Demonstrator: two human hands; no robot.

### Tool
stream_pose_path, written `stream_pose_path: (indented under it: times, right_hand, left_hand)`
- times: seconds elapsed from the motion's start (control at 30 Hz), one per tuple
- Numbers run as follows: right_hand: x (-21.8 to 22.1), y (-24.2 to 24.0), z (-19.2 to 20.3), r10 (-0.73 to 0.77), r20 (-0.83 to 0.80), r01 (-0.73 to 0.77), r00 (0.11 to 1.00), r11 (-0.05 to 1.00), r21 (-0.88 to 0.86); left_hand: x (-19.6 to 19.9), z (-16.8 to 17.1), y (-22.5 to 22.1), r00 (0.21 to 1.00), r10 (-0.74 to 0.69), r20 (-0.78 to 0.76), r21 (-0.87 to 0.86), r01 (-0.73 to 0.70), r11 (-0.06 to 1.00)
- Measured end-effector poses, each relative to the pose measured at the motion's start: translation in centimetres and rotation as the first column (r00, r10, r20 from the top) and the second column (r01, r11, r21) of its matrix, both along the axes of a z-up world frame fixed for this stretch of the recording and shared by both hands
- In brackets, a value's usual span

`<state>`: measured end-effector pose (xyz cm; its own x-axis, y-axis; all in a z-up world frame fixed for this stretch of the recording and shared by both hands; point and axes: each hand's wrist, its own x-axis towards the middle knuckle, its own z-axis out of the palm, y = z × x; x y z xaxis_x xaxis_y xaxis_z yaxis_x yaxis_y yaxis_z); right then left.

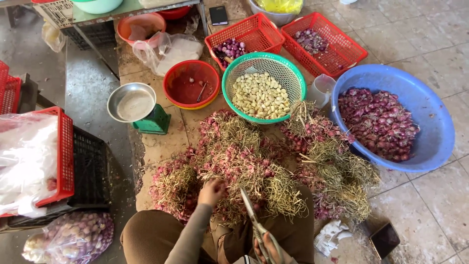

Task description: Trimming shallot bulbs from their dried stalks using scissors in a processing area.

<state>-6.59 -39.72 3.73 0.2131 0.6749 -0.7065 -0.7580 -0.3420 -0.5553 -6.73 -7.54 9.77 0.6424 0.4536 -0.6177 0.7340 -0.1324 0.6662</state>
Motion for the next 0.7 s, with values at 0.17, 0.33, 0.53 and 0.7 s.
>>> stream_pose_path:
  times: [0.17,0.33,0.53,0.7]
  right_hand:
    - [0.7,0.9,-2.1,0.045,-0.211,-0.076,0.977,0.987,-0.141]
    - [1.5,2.6,1.1,0.216,-0.126,-0.234,0.968,0.96,-0.153]
    - [1.5,4.9,-6.5,0.298,-0.139,-0.322,0.944,0.924,-0.207]
    - [1.2,7.7,-3.9,0.322,0.024,-0.305,0.946,0.916,-0.259]
  left_hand:
    - [1.7,-2.9,0.4,0.928,-0.287,-0.238,0.298,0.351,0.888]
    - [-1.5,0.8,2.4,0.92,-0.27,-0.283,0.333,0.359,0.872]
    - [-3.5,-0.2,3.0,0.994,-0.093,-0.058,0.085,0.098,0.991]
    - [-4.1,-1.1,1.7,0.983,0.16,-0.084,-0.386,-0.18,0.905]
